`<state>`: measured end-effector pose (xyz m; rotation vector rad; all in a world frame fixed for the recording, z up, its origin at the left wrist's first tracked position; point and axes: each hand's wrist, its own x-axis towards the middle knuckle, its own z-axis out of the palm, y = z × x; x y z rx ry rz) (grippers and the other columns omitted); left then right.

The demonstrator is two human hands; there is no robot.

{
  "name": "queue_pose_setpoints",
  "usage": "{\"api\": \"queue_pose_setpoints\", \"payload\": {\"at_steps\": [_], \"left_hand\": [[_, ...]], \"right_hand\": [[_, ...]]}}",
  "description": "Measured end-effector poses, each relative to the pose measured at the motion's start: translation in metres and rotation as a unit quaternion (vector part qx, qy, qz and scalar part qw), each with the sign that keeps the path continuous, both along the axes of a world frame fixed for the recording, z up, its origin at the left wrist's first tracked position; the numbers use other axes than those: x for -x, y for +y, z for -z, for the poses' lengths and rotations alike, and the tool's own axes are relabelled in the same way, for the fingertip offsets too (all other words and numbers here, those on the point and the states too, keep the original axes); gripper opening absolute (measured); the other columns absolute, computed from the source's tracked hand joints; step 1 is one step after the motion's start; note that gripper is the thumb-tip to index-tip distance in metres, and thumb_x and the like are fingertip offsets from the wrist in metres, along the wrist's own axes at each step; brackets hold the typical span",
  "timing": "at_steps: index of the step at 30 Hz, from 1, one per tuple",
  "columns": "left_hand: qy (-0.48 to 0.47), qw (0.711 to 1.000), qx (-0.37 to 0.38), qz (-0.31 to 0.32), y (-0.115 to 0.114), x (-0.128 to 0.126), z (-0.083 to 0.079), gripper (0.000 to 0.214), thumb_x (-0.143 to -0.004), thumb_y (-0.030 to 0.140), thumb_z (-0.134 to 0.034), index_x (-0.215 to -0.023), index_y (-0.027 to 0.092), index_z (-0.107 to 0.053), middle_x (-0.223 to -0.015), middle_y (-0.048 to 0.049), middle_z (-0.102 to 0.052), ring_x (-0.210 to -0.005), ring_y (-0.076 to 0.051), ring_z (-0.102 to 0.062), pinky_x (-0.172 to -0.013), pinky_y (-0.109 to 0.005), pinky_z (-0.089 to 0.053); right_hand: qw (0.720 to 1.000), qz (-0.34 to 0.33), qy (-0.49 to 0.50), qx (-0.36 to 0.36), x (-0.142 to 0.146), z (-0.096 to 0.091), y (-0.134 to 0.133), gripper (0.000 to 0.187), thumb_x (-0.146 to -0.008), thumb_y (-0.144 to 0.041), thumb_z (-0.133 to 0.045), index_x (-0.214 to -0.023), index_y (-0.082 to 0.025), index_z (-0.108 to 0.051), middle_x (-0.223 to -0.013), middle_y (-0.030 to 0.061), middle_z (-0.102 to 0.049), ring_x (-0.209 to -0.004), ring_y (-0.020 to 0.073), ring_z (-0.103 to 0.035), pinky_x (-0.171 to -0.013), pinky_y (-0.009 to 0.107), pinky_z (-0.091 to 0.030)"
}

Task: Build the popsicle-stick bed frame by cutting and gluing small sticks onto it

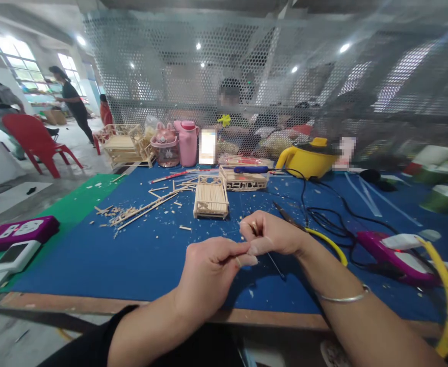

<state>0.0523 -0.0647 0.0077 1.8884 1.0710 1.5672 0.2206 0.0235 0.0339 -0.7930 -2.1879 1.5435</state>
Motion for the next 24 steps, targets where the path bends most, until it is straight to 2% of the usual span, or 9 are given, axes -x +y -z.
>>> {"api": "queue_pose_setpoints", "payload": {"at_steps": [4,8,10,12,14,17,20,24], "left_hand": [[-0.014,0.995,0.092,-0.048,-0.009,-0.001,0.007,0.01,-0.073,0.015,-0.071,-0.078,0.022,-0.075,-0.074,0.0017,-0.075,-0.066,-0.011,-0.068,-0.062,-0.017,-0.052],[-0.015,0.981,0.18,-0.076,-0.013,0.004,0.017,0.008,-0.076,0.021,-0.067,-0.075,0.022,-0.074,-0.075,0.0006,-0.074,-0.068,-0.014,-0.067,-0.066,-0.022,-0.053],[-0.016,0.972,0.228,-0.045,-0.012,0.006,0.018,0.011,-0.078,0.024,-0.063,-0.079,0.021,-0.074,-0.074,0.0,-0.074,-0.067,-0.015,-0.067,-0.064,-0.024,-0.053],[-0.008,0.967,0.253,0.001,-0.008,0.008,0.014,0.018,-0.082,0.028,-0.058,-0.089,0.021,-0.074,-0.075,-0.0005,-0.074,-0.066,-0.015,-0.067,-0.064,-0.025,-0.053],[0.018,0.971,0.235,0.022,-0.002,0.009,0.005,0.024,-0.084,0.03,-0.056,-0.1,0.021,-0.072,-0.083,-0.0013,-0.075,-0.072,-0.016,-0.068,-0.07,-0.026,-0.053],[0.064,0.984,0.163,0.018,0.011,0.009,-0.012,0.026,-0.079,0.025,-0.063,-0.104,0.02,-0.07,-0.093,-0.0017,-0.074,-0.083,-0.017,-0.067,-0.078,-0.025,-0.051],[0.106,0.988,0.097,0.052,0.026,0.007,-0.022,0.022,-0.078,0.024,-0.065,-0.098,0.022,-0.072,-0.086,-0.0004,-0.075,-0.074,-0.015,-0.067,-0.069,-0.024,-0.051],[0.134,0.985,0.052,0.098,0.039,0.004,-0.021,0.017,-0.081,0.026,-0.061,-0.092,0.02,-0.073,-0.083,-0.0015,-0.075,-0.066,-0.013,-0.064,-0.061,-0.022,-0.049]], "right_hand": [[0.998,0.001,-0.053,-0.035,-0.003,-0.001,0.003,0.044,-0.06,-0.041,-0.078,-0.05,-0.017,-0.042,-0.046,-0.0099,-0.034,-0.045,0.0035,-0.026,-0.042,0.019,-0.019],[0.996,0.089,0.021,0.01,-0.024,0.004,0.018,0.046,-0.064,-0.041,-0.075,-0.052,-0.019,-0.037,-0.044,-0.011,-0.031,-0.041,0.0029,-0.022,-0.039,0.019,-0.015],[0.991,0.115,0.061,0.032,-0.031,0.007,0.023,0.048,-0.067,-0.05,-0.07,-0.054,-0.02,-0.034,-0.043,-0.0118,-0.029,-0.038,0.0029,-0.019,-0.037,0.02,-0.013],[0.992,0.099,0.063,0.045,-0.031,0.011,0.026,0.048,-0.065,-0.054,-0.069,-0.056,-0.02,-0.036,-0.043,-0.012,-0.029,-0.037,0.003,-0.019,-0.036,0.019,-0.014],[0.994,0.076,0.054,0.056,-0.026,0.014,0.024,0.047,-0.061,-0.054,-0.072,-0.057,-0.019,-0.041,-0.043,-0.0114,-0.033,-0.038,0.003,-0.022,-0.037,0.019,-0.016],[0.995,0.055,0.045,0.063,-0.016,0.014,0.02,0.05,-0.056,-0.056,-0.075,-0.059,-0.018,-0.043,-0.044,-0.0108,-0.036,-0.039,0.0027,-0.024,-0.038,0.018,-0.016],[0.996,0.054,0.042,0.059,-0.011,0.013,0.016,0.052,-0.054,-0.059,-0.074,-0.059,-0.018,-0.044,-0.044,-0.0108,-0.037,-0.04,0.003,-0.026,-0.038,0.018,-0.016],[0.995,0.084,0.044,0.036,-0.013,0.01,0.016,0.05,-0.056,-0.057,-0.074,-0.059,-0.017,-0.045,-0.044,-0.0104,-0.037,-0.04,0.0036,-0.027,-0.039,0.02,-0.016]]}}
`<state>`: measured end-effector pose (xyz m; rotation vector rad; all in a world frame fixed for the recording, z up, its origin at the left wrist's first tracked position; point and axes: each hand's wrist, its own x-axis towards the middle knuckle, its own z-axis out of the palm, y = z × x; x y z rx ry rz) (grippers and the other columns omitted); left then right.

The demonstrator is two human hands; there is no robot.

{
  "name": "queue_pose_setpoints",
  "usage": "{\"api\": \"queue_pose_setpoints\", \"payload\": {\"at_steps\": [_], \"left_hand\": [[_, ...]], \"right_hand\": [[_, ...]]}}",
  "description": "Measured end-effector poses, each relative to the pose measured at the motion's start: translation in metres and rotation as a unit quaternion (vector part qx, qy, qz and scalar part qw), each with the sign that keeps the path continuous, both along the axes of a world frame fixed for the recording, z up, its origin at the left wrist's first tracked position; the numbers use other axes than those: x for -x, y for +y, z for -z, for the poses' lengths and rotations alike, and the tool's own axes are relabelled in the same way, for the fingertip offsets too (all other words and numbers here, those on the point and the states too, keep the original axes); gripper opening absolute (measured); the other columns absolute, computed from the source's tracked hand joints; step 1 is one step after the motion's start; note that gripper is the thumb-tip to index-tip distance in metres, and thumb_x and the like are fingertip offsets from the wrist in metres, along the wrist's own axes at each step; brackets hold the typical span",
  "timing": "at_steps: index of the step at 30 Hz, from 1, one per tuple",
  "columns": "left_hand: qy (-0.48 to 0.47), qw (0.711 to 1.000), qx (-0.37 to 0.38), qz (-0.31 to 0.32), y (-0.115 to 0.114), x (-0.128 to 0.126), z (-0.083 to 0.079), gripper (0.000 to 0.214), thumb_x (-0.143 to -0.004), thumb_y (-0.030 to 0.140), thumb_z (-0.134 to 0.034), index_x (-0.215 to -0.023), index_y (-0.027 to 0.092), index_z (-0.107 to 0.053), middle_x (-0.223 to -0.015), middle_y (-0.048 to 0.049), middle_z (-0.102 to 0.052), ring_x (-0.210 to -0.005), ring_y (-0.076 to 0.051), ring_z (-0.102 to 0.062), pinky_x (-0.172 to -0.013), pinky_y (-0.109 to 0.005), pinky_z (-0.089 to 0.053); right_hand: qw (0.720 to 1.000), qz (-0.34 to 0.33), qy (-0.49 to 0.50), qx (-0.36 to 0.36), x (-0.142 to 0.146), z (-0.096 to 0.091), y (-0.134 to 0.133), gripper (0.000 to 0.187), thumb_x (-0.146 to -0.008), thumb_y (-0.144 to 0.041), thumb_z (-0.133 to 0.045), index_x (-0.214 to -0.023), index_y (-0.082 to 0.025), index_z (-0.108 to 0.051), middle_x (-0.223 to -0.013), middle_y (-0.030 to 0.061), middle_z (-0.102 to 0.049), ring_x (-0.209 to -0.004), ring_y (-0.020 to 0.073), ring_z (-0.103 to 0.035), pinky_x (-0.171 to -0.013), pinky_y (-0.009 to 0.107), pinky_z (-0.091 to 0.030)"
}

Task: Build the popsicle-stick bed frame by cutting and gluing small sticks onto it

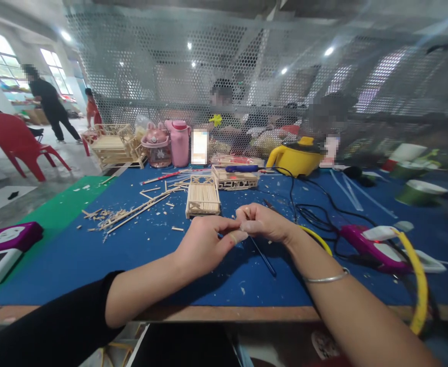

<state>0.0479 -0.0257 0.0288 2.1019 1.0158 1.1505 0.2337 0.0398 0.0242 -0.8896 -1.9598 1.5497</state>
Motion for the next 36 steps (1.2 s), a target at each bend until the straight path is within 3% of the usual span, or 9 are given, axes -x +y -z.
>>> {"api": "queue_pose_setpoints", "payload": {"at_steps": [3,6,10,14,17,22,27,32,36], "left_hand": [[-0.011,1.0,0.011,0.017,0.005,-0.001,0.005,0.02,-0.081,0.025,-0.06,-0.096,0.019,-0.072,-0.082,-0.0018,-0.075,-0.065,-0.012,-0.063,-0.06,-0.021,-0.049],[-0.006,0.999,0.03,-0.01,0.007,0.0,0.009,0.017,-0.081,0.024,-0.061,-0.09,0.019,-0.073,-0.073,-0.0004,-0.073,-0.06,-0.011,-0.06,-0.056,-0.02,-0.046],[0.025,0.998,0.051,-0.023,0.005,0.005,0.011,0.015,-0.081,0.025,-0.06,-0.081,0.018,-0.073,-0.063,0.0009,-0.07,-0.053,-0.01,-0.055,-0.051,-0.019,-0.042],[0.054,0.998,0.016,-0.006,0.003,0.011,0.012,0.016,-0.083,0.024,-0.058,-0.075,0.016,-0.07,-0.064,0.0007,-0.068,-0.054,-0.009,-0.054,-0.054,-0.02,-0.041],[0.078,0.997,-0.007,0.001,0.002,0.016,0.012,0.017,-0.083,0.024,-0.057,-0.073,0.016,-0.068,-0.065,0.0001,-0.067,-0.055,-0.01,-0.054,-0.055,-0.02,-0.041],[0.086,0.996,0.002,0.017,0.004,0.021,0.013,0.022,-0.087,0.023,-0.05,-0.076,0.017,-0.069,-0.07,-0.0014,-0.069,-0.063,-0.012,-0.059,-0.061,-0.022,-0.045],[0.043,0.998,0.044,0.028,0.004,0.015,0.018,0.025,-0.087,0.026,-0.051,-0.105,0.018,-0.066,-0.075,-0.0015,-0.071,-0.061,-0.013,-0.06,-0.06,-0.023,-0.047],[0.039,0.998,0.037,0.014,0.005,0.012,0.017,0.019,-0.084,0.03,-0.057,-0.084,0.017,-0.07,-0.068,0.0,-0.068,-0.057,-0.01,-0.055,-0.055,-0.02,-0.043],[0.06,0.997,0.013,0.043,0.005,0.014,0.016,0.019,-0.086,0.022,-0.051,-0.081,0.017,-0.069,-0.068,0.0003,-0.068,-0.059,-0.01,-0.056,-0.058,-0.02,-0.042]], "right_hand": [[0.999,0.035,0.0,-0.023,0.0,-0.003,0.0,0.045,-0.058,-0.05,-0.076,-0.058,-0.017,-0.046,-0.046,-0.0099,-0.038,-0.043,0.0038,-0.026,-0.042,0.02,-0.016],[0.997,0.057,-0.007,-0.046,0.002,-0.006,-0.001,0.042,-0.058,-0.043,-0.078,-0.055,-0.016,-0.045,-0.048,-0.0095,-0.037,-0.047,0.004,-0.026,-0.044,0.021,-0.017],[0.995,0.055,-0.04,-0.074,0.006,-0.008,-0.002,0.041,-0.057,-0.039,-0.079,-0.052,-0.017,-0.044,-0.047,-0.0095,-0.037,-0.047,0.0044,-0.027,-0.045,0.021,-0.02],[0.993,0.037,-0.07,-0.086,0.006,-0.009,-0.001,0.04,-0.055,-0.037,-0.08,-0.051,-0.017,-0.045,-0.047,-0.0089,-0.038,-0.047,0.0049,-0.029,-0.046,0.022,-0.021],[0.993,0.046,-0.07,-0.086,-0.005,-0.009,0.004,0.041,-0.058,-0.037,-0.079,-0.05,-0.017,-0.043,-0.046,-0.0088,-0.038,-0.046,0.0048,-0.029,-0.045,0.022,-0.021],[0.99,0.118,-0.018,-0.074,-0.026,-0.007,0.01,0.043,-0.062,-0.043,-0.075,-0.052,-0.019,-0.041,-0.044,-0.0091,-0.038,-0.042,0.0047,-0.027,-0.042,0.023,-0.016],[0.995,0.056,-0.037,-0.076,-0.007,-0.007,0.002,0.043,-0.058,-0.046,-0.077,-0.053,-0.018,-0.044,-0.047,-0.0084,-0.039,-0.047,0.0053,-0.029,-0.045,0.022,-0.02],[0.991,0.034,-0.069,-0.105,0.01,-0.007,-0.004,0.045,-0.061,-0.043,-0.076,-0.051,-0.018,-0.041,-0.048,-0.0092,-0.033,-0.049,0.0053,-0.026,-0.046,0.022,-0.02],[0.991,0.023,-0.086,-0.098,0.006,-0.005,-0.003,0.043,-0.061,-0.042,-0.076,-0.052,-0.018,-0.042,-0.048,-0.0092,-0.034,-0.049,0.0053,-0.027,-0.046,0.022,-0.021]]}}
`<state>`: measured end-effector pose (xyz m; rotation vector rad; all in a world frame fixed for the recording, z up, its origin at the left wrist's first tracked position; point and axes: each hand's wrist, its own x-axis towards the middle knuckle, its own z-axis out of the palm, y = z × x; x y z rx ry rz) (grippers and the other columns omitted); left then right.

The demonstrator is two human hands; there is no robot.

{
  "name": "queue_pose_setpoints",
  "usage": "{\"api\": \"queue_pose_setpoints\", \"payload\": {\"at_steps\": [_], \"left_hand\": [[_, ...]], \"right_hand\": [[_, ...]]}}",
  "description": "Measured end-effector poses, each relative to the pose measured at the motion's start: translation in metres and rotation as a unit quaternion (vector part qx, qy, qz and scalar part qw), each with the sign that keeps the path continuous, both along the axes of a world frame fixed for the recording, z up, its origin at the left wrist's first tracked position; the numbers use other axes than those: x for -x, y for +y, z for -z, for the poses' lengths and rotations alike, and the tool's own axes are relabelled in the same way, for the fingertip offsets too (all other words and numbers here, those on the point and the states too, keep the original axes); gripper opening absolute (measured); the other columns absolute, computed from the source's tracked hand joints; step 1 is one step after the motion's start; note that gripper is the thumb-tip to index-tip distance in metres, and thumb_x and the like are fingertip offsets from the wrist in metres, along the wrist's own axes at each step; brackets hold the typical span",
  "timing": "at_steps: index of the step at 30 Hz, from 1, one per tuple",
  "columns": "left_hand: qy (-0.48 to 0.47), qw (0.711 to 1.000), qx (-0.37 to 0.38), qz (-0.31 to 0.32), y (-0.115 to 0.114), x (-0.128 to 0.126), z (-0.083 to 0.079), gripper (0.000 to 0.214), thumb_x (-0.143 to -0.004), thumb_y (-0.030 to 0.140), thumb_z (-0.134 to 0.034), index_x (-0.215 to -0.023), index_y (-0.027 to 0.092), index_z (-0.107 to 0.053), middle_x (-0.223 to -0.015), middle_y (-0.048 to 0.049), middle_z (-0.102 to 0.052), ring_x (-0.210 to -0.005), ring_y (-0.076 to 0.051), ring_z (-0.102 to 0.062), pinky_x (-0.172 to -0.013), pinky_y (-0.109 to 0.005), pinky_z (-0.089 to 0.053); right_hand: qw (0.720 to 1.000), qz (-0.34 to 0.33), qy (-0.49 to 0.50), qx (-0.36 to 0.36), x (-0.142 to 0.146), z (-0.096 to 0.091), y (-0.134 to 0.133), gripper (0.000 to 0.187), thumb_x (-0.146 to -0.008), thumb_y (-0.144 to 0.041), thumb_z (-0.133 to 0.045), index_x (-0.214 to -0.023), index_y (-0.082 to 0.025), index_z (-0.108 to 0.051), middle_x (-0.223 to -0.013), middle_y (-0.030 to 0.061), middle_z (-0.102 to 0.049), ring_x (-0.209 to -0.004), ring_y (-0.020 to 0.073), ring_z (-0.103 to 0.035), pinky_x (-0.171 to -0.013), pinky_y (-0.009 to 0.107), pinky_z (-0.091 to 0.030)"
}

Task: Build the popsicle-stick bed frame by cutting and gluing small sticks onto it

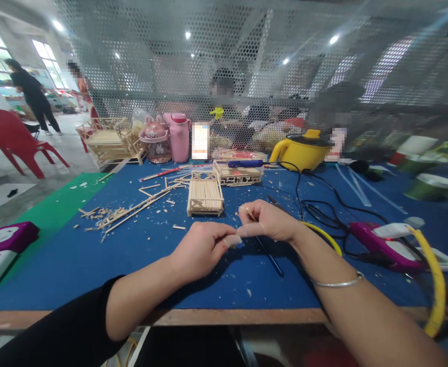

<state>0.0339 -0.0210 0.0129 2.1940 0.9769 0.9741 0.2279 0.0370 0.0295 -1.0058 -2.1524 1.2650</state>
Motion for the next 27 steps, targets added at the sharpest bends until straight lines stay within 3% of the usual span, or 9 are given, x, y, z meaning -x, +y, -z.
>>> {"api": "queue_pose_setpoints", "payload": {"at_steps": [9,15,18,22,24,26,27], "left_hand": [[0.054,0.998,-0.018,0.026,-0.006,0.001,-0.002,0.022,-0.087,0.022,-0.05,-0.075,0.017,-0.067,-0.066,-0.0008,-0.067,-0.058,-0.011,-0.056,-0.056,-0.021,-0.041],[0.04,0.999,-0.017,0.03,-0.003,0.008,-0.003,0.018,-0.085,0.021,-0.053,-0.081,0.019,-0.071,-0.079,-0.0023,-0.073,-0.068,-0.013,-0.065,-0.064,-0.022,-0.047],[-0.022,0.997,-0.03,-0.067,0.012,0.025,-0.009,0.017,-0.079,0.034,-0.063,-0.076,0.019,-0.071,-0.07,-0.0011,-0.072,-0.06,-0.012,-0.061,-0.057,-0.022,-0.044],[-0.053,0.952,-0.103,-0.283,0.045,0.068,-0.019,0.038,-0.081,0.042,-0.057,-0.053,0.016,-0.06,-0.046,0.0027,-0.051,-0.046,-0.008,-0.041,-0.047,-0.022,-0.031],[-0.071,0.926,-0.114,-0.352,0.061,0.09,-0.021,0.033,-0.082,0.04,-0.054,-0.064,0.015,-0.064,-0.05,0.0028,-0.05,-0.048,-0.009,-0.039,-0.048,-0.023,-0.031],[-0.092,0.906,-0.106,-0.399,0.073,0.106,-0.019,0.029,-0.082,0.036,-0.054,-0.097,0.015,-0.066,-0.069,0.0002,-0.06,-0.053,-0.009,-0.044,-0.054,-0.022,-0.036],[-0.087,0.902,-0.1,-0.41,0.078,0.111,-0.017,0.036,-0.08,0.036,-0.055,-0.11,0.015,-0.062,-0.079,-0.0017,-0.063,-0.055,-0.009,-0.046,-0.057,-0.023,-0.038]], "right_hand": [[0.997,-0.04,-0.062,0.021,-0.013,-0.006,0.004,0.044,-0.059,-0.041,-0.078,-0.051,-0.018,-0.042,-0.047,-0.0097,-0.033,-0.046,0.0046,-0.026,-0.044,0.022,-0.019],[0.985,0.13,0.108,0.021,-0.049,-0.016,0.008,0.05,-0.068,-0.054,-0.068,-0.053,-0.021,-0.033,-0.047,-0.0094,-0.027,-0.042,0.0042,-0.022,-0.044,0.026,-0.014],[0.986,0.143,0.083,0.028,-0.045,-0.01,0.012,0.045,-0.074,-0.056,-0.061,-0.056,-0.021,-0.04,-0.045,-0.0093,-0.028,-0.041,0.0044,-0.021,-0.042,0.026,-0.013],[0.993,0.108,-0.038,-0.027,-0.025,0.007,0.018,0.036,-0.073,-0.047,-0.065,-0.058,-0.018,-0.05,-0.052,-0.006,-0.041,-0.048,0.0067,-0.033,-0.048,0.025,-0.026],[0.991,0.103,-0.063,-0.053,-0.02,0.012,0.021,0.025,-0.071,-0.041,-0.068,-0.068,-0.018,-0.058,-0.06,-0.0035,-0.05,-0.055,0.0093,-0.041,-0.056,0.026,-0.034],[0.99,0.108,-0.07,-0.057,-0.021,0.013,0.022,0.02,-0.07,-0.033,-0.069,-0.081,-0.018,-0.063,-0.07,0.0002,-0.059,-0.063,0.0128,-0.05,-0.063,0.029,-0.039],[0.99,0.107,-0.072,-0.054,-0.022,0.013,0.022,0.019,-0.069,-0.029,-0.068,-0.085,-0.018,-0.064,-0.075,0.002,-0.063,-0.068,0.0146,-0.054,-0.067,0.03,-0.042]]}}
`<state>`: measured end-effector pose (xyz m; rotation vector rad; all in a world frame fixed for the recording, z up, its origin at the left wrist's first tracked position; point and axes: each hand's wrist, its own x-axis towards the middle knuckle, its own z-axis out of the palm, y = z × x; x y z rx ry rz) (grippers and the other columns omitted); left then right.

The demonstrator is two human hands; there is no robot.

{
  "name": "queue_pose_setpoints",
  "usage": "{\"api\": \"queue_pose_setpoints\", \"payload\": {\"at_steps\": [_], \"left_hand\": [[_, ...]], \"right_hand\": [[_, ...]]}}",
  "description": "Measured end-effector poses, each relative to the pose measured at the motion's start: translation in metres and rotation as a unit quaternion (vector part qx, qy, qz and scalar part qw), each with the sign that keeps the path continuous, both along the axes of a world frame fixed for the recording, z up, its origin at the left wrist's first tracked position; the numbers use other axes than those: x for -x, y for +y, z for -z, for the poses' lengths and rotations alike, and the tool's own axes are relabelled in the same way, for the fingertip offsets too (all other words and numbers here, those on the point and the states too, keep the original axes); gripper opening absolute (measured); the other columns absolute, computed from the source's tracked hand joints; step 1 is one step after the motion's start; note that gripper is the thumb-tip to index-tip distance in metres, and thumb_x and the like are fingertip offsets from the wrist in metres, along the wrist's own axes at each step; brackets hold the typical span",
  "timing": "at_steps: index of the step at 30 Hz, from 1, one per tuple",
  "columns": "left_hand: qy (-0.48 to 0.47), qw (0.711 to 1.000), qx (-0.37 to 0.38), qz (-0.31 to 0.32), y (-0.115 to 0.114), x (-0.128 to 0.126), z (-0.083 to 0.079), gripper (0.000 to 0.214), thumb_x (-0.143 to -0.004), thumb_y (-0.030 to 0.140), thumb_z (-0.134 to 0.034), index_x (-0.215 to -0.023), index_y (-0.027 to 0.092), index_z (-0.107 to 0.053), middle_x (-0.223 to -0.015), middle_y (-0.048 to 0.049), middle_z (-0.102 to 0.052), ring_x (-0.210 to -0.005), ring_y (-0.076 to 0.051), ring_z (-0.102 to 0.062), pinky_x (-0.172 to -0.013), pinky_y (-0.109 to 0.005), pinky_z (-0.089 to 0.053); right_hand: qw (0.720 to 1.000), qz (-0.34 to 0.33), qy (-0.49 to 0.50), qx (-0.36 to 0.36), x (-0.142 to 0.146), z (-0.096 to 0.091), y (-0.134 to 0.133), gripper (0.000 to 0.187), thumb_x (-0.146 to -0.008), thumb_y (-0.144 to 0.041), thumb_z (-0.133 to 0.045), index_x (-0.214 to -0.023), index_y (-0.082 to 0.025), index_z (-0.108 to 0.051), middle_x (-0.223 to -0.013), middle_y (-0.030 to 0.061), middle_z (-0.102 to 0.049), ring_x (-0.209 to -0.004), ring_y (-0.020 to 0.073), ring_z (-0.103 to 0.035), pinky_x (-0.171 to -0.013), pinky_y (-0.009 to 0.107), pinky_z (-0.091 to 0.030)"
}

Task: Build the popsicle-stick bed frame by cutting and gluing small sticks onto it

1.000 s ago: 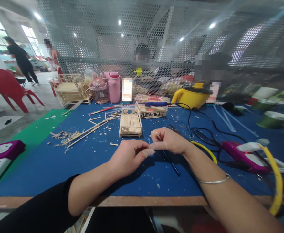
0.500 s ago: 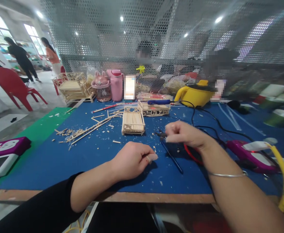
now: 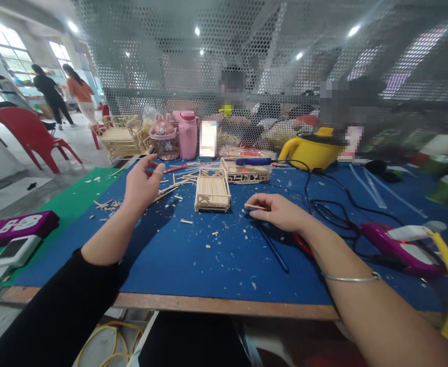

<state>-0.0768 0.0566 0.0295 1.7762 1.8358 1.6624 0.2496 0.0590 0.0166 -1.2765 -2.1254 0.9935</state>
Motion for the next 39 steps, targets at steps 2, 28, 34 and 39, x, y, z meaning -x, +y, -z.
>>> {"api": "queue_pose_setpoints", "payload": {"at_steps": [2,28,34,39], "left_hand": [[0.023,0.999,0.04,0.022,0.005,0.004,0.006,0.041,-0.079,0.038,-0.056,-0.113,0.014,-0.06,-0.084,-0.004,-0.064,-0.06,-0.011,-0.049,-0.061,-0.025,-0.04],[0.063,0.957,0.151,0.241,-0.002,-0.041,0.034,0.015,-0.068,0.027,-0.069,-0.079,0.018,-0.068,-0.075,-0.0025,-0.064,-0.063,-0.014,-0.053,-0.061,-0.029,-0.041],[-0.067,0.96,0.136,0.236,-0.005,-0.047,0.026,0.023,-0.069,0.033,-0.069,-0.083,0.015,-0.067,-0.073,-0.0027,-0.064,-0.056,-0.011,-0.053,-0.058,-0.027,-0.044],[-0.131,0.95,0.129,0.252,-0.006,-0.051,0.025,0.029,-0.068,0.036,-0.07,-0.088,0.014,-0.065,-0.076,-0.0023,-0.062,-0.056,-0.009,-0.054,-0.055,-0.025,-0.047]], "right_hand": [[1.0,-0.018,-0.011,0.01,0.0,-0.003,-0.003,0.019,-0.07,-0.023,-0.064,-0.088,-0.018,-0.064,-0.085,0.0047,-0.067,-0.077,0.0173,-0.059,-0.074,0.032,-0.044],[0.973,0.043,-0.12,-0.191,0.026,0.004,-0.015,0.019,-0.083,-0.034,-0.051,-0.08,-0.021,-0.065,-0.071,-0.0007,-0.065,-0.066,0.0132,-0.056,-0.062,0.025,-0.039],[0.964,0.1,-0.088,-0.23,0.02,0.006,-0.009,0.024,-0.068,-0.015,-0.06,-0.091,-0.021,-0.059,-0.071,-0.0026,-0.055,-0.063,0.0119,-0.051,-0.062,0.024,-0.039],[0.962,0.133,-0.07,-0.23,0.023,0.004,-0.01,0.008,-0.069,-0.02,-0.059,-0.074,-0.021,-0.053,-0.06,-0.0055,-0.045,-0.055,0.0103,-0.043,-0.057,0.023,-0.036]]}}
